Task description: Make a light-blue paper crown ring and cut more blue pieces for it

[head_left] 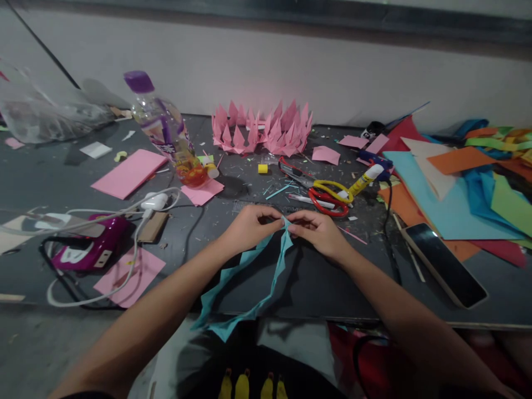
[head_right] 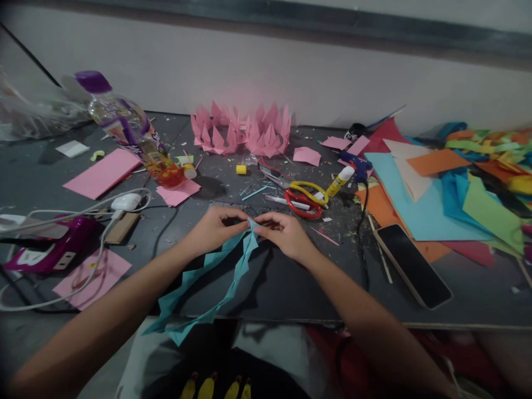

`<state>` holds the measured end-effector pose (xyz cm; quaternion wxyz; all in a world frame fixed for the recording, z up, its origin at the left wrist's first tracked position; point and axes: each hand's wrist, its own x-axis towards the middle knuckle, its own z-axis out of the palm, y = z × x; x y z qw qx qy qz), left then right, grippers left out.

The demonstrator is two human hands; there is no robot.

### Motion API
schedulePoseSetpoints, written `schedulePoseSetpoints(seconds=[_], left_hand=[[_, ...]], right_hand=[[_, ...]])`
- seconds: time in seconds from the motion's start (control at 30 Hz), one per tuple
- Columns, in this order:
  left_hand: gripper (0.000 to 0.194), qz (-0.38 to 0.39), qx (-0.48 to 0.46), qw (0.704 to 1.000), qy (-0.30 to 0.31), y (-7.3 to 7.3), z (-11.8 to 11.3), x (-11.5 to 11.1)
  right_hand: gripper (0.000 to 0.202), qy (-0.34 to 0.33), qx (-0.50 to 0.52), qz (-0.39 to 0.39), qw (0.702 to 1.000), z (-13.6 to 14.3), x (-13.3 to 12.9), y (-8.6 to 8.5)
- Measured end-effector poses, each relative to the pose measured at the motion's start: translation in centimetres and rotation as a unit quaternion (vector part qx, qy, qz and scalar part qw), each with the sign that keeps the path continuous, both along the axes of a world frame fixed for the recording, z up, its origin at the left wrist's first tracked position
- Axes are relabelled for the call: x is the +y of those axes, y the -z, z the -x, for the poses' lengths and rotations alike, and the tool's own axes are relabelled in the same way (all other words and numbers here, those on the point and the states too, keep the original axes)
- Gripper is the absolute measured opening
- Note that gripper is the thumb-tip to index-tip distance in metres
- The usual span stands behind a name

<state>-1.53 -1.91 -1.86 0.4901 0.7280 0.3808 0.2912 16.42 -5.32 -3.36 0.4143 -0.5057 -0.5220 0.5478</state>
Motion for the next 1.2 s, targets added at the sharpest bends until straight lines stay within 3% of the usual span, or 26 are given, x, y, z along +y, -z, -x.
schedulePoseSetpoints(seconds=[0.23,0.4,0.5,0.6,0.7,0.93,1.0,1.1,1.2], left_hand=[[0.023,0.093,-0.028,0.995,0.023,-0.1,0.0,0.3],[0.041,0.184,-0.098,0.977,-0.056,-0.6,0.8,1.5],[0.052,0.228,-0.16,0.955,-0.102,-0.6,1.4,2.6],[0.056,0.221,-0.201,0.94,-0.164,-0.7,1.9,3.3],[0.056,0.227,-0.213,0.931,-0.191,-0.9,2.2,3.3],[0.049,0.279,-0.191,0.927,-0.162,-1.7,2.6,2.4],[0.046,0.267,-0.186,0.936,-0.136,-1.9,2.7,2.2],[0.056,0.244,-0.162,0.953,-0.082,-1.9,2.7,2.0],[0.055,0.229,-0.143,0.96,-0.069,-1.6,2.5,1.8]], right_hand=[[0.017,0.034,-0.036,-0.049,0.998,-0.6,0.3,0.2],[0.021,0.173,-0.022,-0.135,0.975,-2.3,1.2,0.3],[0.028,0.267,0.051,-0.173,0.947,-3.5,1.7,0.1],[0.036,0.319,0.124,-0.192,0.92,-4.3,2.2,0.0],[0.039,0.317,0.168,-0.192,0.913,-4.4,2.5,0.1],[0.038,0.325,0.219,-0.184,0.901,-4.7,2.7,0.3],[0.037,0.309,0.209,-0.177,0.911,-4.8,2.7,0.2],[0.034,0.264,0.172,-0.147,0.938,-4.7,2.4,0.2],[0.038,0.214,0.114,-0.107,0.964,-4.3,2.1,0.2]])
